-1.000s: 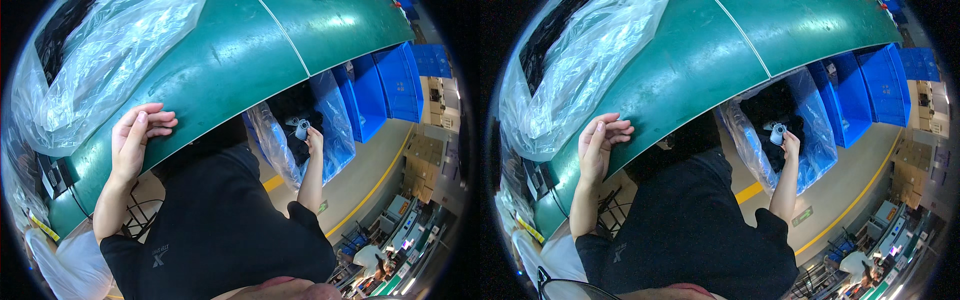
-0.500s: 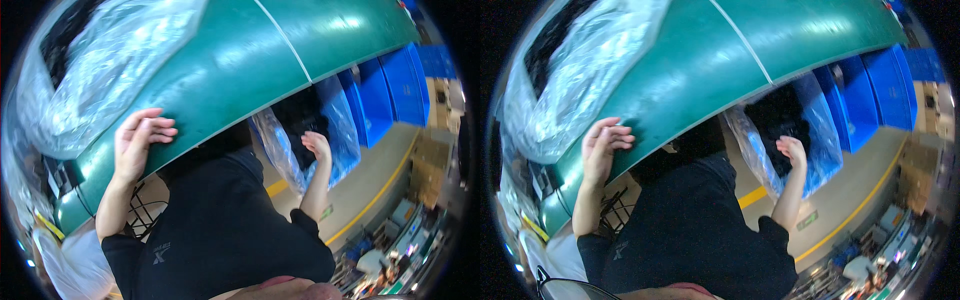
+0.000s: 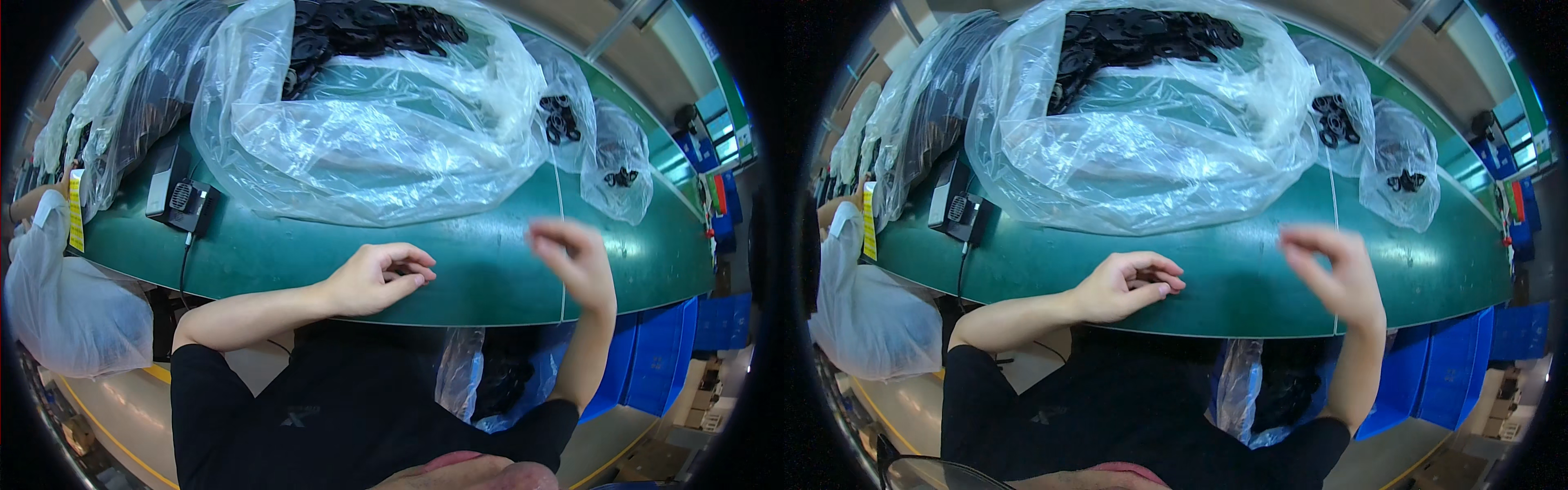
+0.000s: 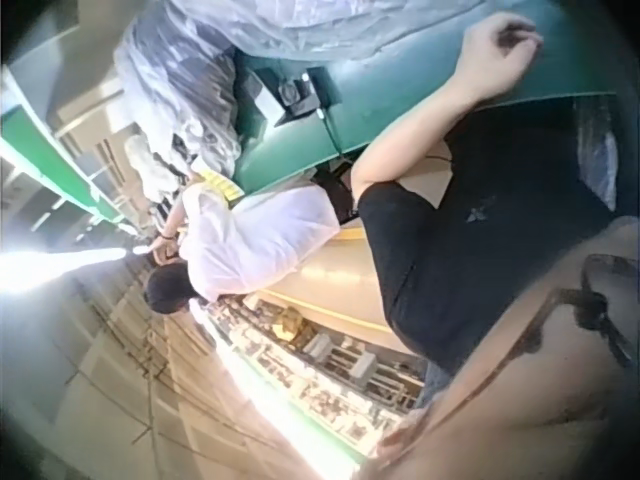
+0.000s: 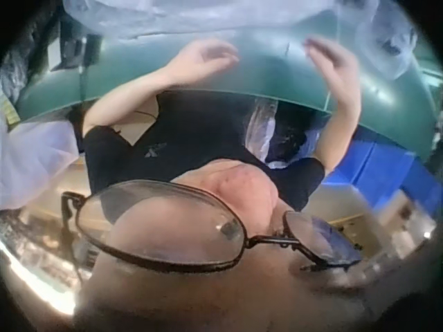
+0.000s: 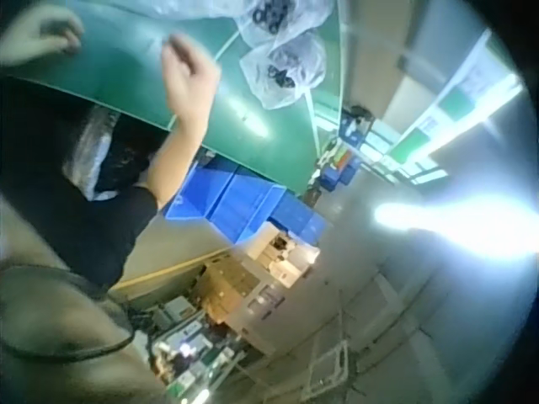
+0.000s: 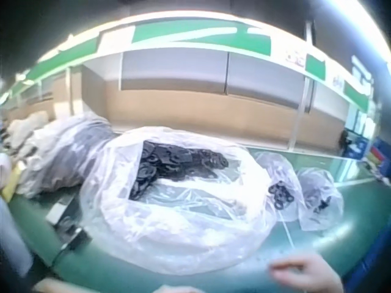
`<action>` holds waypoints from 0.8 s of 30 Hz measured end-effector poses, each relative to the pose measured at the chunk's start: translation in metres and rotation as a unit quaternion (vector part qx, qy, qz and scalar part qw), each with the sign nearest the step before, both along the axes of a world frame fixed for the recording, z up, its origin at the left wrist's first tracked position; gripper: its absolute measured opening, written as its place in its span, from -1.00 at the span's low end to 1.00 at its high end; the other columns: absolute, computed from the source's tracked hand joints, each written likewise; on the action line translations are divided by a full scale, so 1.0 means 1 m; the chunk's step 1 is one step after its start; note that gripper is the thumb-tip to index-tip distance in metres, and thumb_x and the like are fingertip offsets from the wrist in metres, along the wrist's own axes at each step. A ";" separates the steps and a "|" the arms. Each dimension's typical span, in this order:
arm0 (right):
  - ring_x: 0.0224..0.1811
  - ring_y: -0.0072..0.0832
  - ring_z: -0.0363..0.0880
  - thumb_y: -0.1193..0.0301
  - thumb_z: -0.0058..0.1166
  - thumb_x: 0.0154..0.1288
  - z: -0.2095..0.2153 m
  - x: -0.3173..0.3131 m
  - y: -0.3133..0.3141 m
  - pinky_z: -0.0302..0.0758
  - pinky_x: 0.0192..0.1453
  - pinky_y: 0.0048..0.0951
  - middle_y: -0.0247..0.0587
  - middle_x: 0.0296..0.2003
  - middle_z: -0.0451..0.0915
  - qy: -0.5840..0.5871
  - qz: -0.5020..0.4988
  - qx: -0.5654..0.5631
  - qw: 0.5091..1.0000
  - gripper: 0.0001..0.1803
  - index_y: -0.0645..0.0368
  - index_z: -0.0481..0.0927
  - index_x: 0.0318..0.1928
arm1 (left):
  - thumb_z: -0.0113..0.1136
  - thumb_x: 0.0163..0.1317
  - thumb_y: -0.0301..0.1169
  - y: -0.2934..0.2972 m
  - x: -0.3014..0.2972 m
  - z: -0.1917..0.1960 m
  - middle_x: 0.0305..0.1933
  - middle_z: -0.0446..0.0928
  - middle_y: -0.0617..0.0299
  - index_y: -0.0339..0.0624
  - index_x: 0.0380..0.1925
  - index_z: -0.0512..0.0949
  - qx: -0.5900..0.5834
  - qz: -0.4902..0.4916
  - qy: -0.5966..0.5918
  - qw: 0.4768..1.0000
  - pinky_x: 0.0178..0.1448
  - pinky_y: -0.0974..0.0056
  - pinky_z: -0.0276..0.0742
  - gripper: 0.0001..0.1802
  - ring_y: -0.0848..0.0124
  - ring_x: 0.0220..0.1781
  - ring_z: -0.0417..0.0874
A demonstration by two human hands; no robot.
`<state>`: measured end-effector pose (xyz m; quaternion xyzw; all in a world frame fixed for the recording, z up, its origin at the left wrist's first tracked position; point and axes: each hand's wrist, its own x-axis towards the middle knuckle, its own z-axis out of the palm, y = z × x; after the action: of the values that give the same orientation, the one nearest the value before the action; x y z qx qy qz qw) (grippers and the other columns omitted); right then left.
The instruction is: Assembling black circular components onto base plates on an industrial assembly line.
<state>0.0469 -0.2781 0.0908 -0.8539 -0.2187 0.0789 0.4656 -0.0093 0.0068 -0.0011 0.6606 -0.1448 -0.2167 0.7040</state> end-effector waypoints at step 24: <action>-0.17 -0.06 0.59 0.39 0.13 0.04 -0.100 0.406 0.167 0.51 -0.05 -0.22 0.12 -0.29 0.60 -0.248 -0.305 -0.227 0.891 -0.82 0.21 0.66 -0.35 | 0.09 0.05 -0.51 0.011 0.011 -0.011 -0.24 0.56 0.00 -0.31 -0.19 0.48 0.102 0.039 -0.230 0.967 -0.06 0.13 0.47 -0.73 0.09 -0.17 0.57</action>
<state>0.4531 -0.1114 -0.0093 -0.9528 -0.0319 -0.2343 0.1905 0.0021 0.0177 -0.0123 0.7659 -0.2546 -0.0445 0.5887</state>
